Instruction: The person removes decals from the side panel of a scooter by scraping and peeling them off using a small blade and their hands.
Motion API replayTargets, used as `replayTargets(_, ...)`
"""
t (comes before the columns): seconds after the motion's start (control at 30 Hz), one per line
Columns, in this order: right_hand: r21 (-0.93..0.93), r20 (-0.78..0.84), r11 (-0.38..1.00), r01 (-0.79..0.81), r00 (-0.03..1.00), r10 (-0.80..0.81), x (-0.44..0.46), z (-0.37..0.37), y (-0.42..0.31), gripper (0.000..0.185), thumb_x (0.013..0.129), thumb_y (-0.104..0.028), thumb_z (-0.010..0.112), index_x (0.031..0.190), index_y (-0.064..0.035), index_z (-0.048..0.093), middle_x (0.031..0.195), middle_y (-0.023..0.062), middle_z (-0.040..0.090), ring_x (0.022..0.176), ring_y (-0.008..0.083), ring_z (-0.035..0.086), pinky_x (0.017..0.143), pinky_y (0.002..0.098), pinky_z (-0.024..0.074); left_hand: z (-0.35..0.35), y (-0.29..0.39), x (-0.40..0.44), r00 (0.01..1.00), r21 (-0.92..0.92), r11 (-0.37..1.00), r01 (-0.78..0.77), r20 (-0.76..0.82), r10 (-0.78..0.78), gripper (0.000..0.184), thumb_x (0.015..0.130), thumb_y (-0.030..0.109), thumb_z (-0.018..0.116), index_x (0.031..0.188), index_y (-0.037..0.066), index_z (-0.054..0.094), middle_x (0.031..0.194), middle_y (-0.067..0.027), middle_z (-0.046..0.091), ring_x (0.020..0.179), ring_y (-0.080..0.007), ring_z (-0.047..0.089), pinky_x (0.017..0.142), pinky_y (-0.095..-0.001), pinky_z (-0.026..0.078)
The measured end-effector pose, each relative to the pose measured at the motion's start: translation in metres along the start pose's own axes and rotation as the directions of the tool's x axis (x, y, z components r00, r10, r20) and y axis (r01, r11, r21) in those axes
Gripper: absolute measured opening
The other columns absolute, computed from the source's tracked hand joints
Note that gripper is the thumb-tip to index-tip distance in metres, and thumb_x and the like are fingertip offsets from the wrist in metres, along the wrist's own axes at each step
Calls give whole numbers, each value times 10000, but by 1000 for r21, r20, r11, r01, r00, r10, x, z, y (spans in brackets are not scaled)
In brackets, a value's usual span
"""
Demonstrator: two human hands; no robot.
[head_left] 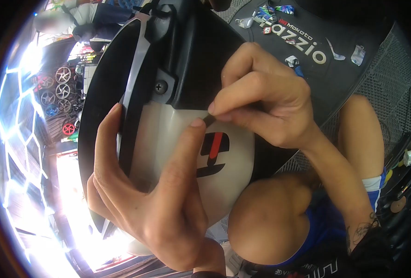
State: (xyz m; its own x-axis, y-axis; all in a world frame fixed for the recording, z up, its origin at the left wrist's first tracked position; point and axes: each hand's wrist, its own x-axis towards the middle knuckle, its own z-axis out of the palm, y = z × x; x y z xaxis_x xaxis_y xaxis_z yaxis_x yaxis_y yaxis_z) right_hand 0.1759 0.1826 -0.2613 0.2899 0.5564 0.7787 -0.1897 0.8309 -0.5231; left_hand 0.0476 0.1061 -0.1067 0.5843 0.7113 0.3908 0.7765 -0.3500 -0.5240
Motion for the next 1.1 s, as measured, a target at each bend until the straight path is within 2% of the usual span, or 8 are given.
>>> replayTargets(0.1,21,-1,1000,6,1000,-6,1,0,1,195,782,81,798,943,-28,780,931,78,589,807,139,565,691,240,457,1,8,7,1000,16,1000,21,12,-21,434,769,22,723,1160,192,804,1500,-183,540,1350,-361,508,1155,-469,326)
replayTargets(0.2,24,4,1000,7,1000,-7,1,0,1,192,783,83,795,939,-28,780,935,80,586,805,138,564,691,239,456,0,0,3,999,59,998,-33,31,31,421,777,26,723,1159,184,804,1500,-186,538,1358,-362,502,1155,-471,328)
replayTargets(0.37,0,6,1000,-20,1000,20,1,-1,-4,200,779,93,779,940,-26,770,949,85,584,809,140,563,696,244,454,-5,-2,2,997,-79,995,57,50,-54,407,782,47,733,1156,190,805,1493,-183,547,1344,-354,516,1147,-470,325)
replayTargets(0.63,-103,-3,994,-19,1000,19,-2,5,-12,201,803,82,757,975,-21,737,960,81,579,858,156,562,747,261,456,0,-5,-2,999,-105,993,46,9,-45,446,798,87,746,1236,173,750,1488,-158,574,1328,-315,540,1142,-452,307)
replayTargets(0.77,-28,-22,998,-52,998,51,-2,6,-9,184,818,67,762,976,-21,737,958,81,581,881,155,555,763,260,450,0,-5,-1,998,-108,993,57,-2,-57,448,813,104,741,1256,171,740,1487,-152,579,1316,-305,556,1141,-450,302)
replayTargets(1.1,-107,-41,994,-2,999,-2,-1,13,-10,238,774,90,789,970,-44,765,978,89,582,866,149,542,733,252,443,3,-5,-2,999,-69,997,35,-17,-37,367,810,126,747,1176,153,771,1466,-174,589,1309,-325,561,1133,-456,313)
